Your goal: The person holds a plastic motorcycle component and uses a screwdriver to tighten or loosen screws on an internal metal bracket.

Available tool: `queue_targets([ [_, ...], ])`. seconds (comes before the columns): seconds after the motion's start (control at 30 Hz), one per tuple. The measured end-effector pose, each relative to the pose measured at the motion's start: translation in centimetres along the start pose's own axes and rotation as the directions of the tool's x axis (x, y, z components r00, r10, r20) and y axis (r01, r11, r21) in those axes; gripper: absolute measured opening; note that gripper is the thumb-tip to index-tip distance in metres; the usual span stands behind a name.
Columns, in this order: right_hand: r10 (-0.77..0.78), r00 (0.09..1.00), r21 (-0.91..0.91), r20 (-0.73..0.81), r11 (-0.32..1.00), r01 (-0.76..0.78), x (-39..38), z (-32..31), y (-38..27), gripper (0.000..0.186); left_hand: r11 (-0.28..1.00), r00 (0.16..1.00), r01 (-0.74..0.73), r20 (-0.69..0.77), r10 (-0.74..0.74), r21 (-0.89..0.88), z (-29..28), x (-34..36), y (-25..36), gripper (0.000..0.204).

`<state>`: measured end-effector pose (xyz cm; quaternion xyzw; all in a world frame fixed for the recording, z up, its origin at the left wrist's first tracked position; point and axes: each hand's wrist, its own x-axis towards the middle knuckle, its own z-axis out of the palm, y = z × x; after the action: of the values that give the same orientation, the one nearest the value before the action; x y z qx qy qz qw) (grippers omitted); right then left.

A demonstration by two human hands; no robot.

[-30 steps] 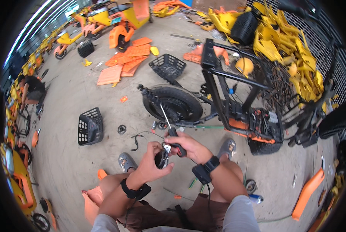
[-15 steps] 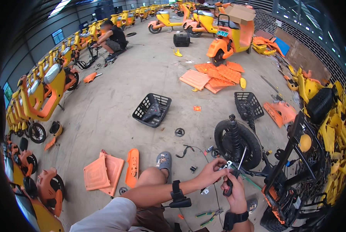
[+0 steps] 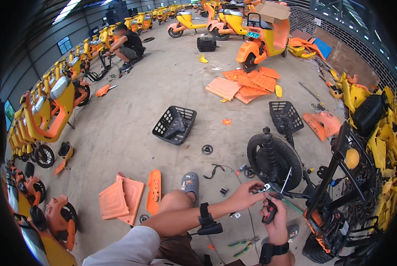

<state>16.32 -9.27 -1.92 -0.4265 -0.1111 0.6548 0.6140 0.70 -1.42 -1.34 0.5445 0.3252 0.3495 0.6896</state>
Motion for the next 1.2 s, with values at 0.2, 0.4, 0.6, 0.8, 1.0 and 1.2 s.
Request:
queue_targets([
  [0.2, 0.021, 0.998, 0.089, 0.062, 0.996, -0.027, -1.0, 1.0, 0.2, 0.029, 0.998, 0.997, -0.031, -0.063, 0.035, 0.061, -1.1, -0.1, -1.3, 0.04],
  [0.4, -0.021, 0.992, -0.029, 0.123, 0.999, 0.024, -0.7, 1.1, 0.3, 0.03, 0.999, 0.999, -0.046, 0.001, 0.046, 0.024, -2.6, 0.0, -2.1, 0.045],
  [0.6, -0.09, 0.994, -0.142, 0.06, 0.985, 0.098, 0.4, 0.8, 1.4, 0.037, 0.969, 0.993, -0.118, 0.023, 0.116, 0.215, -2.8, -1.4, -1.2, 0.064],
  [0.8, -0.107, 0.992, -0.144, -0.071, 0.985, 0.096, 1.2, 1.5, 1.8, 0.041, 0.951, 0.984, -0.165, 0.105, 0.141, 0.261, -3.0, -1.4, -0.7, 0.06],
  [1.0, -0.203, 0.978, -0.199, -0.04, 0.961, 0.191, 0.7, 2.7, 2.3, 0.036, 0.949, 0.985, -0.168, 0.082, 0.151, 0.267, -3.3, -1.2, -0.5, 0.059],
  [1.2, -0.223, 0.975, -0.236, -0.003, 0.948, 0.216, 0.7, 2.4, 2.1, 0.035, 0.941, 0.982, -0.187, 0.033, 0.186, 0.281, -2.8, -1.2, -1.0, 0.059],
])
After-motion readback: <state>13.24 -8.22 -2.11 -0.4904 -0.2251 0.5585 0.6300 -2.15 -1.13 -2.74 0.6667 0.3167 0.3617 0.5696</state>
